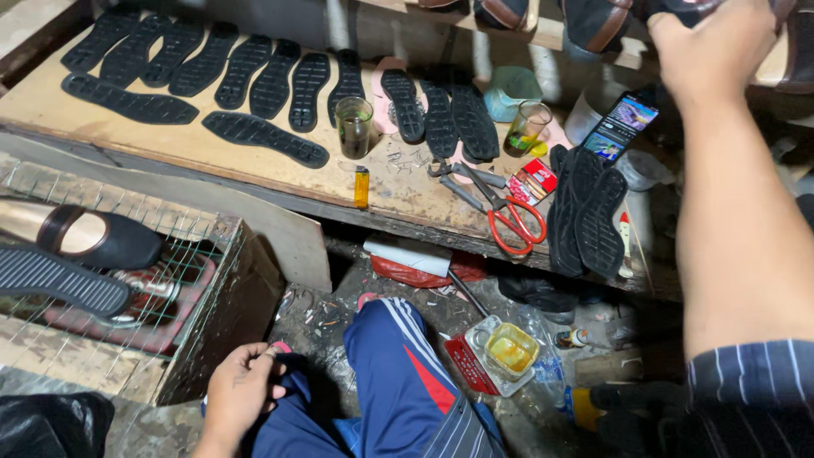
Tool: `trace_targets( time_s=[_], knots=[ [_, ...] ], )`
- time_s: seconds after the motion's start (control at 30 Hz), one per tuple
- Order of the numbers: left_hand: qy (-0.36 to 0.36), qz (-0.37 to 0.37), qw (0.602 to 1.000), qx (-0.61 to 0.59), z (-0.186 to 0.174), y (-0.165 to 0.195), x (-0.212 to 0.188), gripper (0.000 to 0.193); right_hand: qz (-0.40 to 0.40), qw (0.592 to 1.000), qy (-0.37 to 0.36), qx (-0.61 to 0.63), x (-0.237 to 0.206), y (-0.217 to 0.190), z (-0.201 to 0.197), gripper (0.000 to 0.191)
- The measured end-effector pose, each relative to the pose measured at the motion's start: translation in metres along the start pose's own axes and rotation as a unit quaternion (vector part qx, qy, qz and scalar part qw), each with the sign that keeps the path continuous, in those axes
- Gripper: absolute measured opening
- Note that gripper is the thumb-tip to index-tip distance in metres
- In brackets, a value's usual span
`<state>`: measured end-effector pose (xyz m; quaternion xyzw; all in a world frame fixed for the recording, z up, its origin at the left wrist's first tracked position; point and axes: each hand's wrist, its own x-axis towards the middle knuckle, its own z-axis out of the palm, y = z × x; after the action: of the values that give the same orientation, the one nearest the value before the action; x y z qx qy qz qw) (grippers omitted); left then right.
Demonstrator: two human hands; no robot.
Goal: The person sits on the floor and applies glue with a thin wooden stick along the edge of a shoe sole, then dips the stick into a glue container. They align the sole with the shoe upper, press the two together firmly by hand, and tap and press the bonded sole with a wooden mallet-like tool to secure it.
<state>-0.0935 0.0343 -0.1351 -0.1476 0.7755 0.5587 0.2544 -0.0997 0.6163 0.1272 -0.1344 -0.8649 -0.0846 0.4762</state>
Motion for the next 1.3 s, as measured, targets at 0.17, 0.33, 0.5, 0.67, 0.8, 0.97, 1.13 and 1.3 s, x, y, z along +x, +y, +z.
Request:
trace_targets(
  time_s=[0.17, 0.33, 0.5, 0.67, 0.8, 0.97, 1.13, 1.3],
  knots=[
    [-0.001, 0.018, 1.000, -0.025, 0.001, 0.000, -0.001, 0.033, -0.028, 0.984, 0.090, 0.153, -0.045, 0.005, 0.004, 0.060],
    [0.002, 0.026, 0.999, -0.019, 0.002, 0.003, -0.003, 0.033, 0.095, 0.938, 0.125, 0.308, -0.087, 0.006, 0.005, 0.051],
    [0.003, 0.070, 0.998, 0.004, 0.003, 0.000, -0.003, 0.034, 0.305, 0.768, 0.201, 0.526, -0.107, -0.022, -0.020, 0.037],
    [0.012, 0.086, 0.996, 0.030, 0.005, -0.008, 0.000, 0.036, 0.297, 0.672, 0.205, 0.646, -0.164, -0.070, -0.075, 0.039],
    [-0.066, 0.165, 0.979, -0.098, 0.020, -0.004, -0.002, 0.044, 0.331, 0.610, 0.067, 0.717, -0.225, -0.117, -0.099, 0.053],
    [-0.257, 0.177, 0.912, -0.266, 0.049, 0.026, -0.037, 0.067, 0.434, 0.527, -0.153, 0.715, -0.289, -0.206, -0.099, 0.060],
    [-0.209, 0.214, 0.833, -0.466, 0.036, 0.041, -0.072, 0.057, 0.270, 0.651, -0.320, 0.633, -0.327, -0.263, -0.110, 0.080],
    [-0.120, 0.213, 0.807, -0.538, 0.016, 0.035, -0.075, 0.050, 0.242, 0.585, -0.381, 0.673, -0.340, -0.294, -0.105, 0.093]
  ],
)
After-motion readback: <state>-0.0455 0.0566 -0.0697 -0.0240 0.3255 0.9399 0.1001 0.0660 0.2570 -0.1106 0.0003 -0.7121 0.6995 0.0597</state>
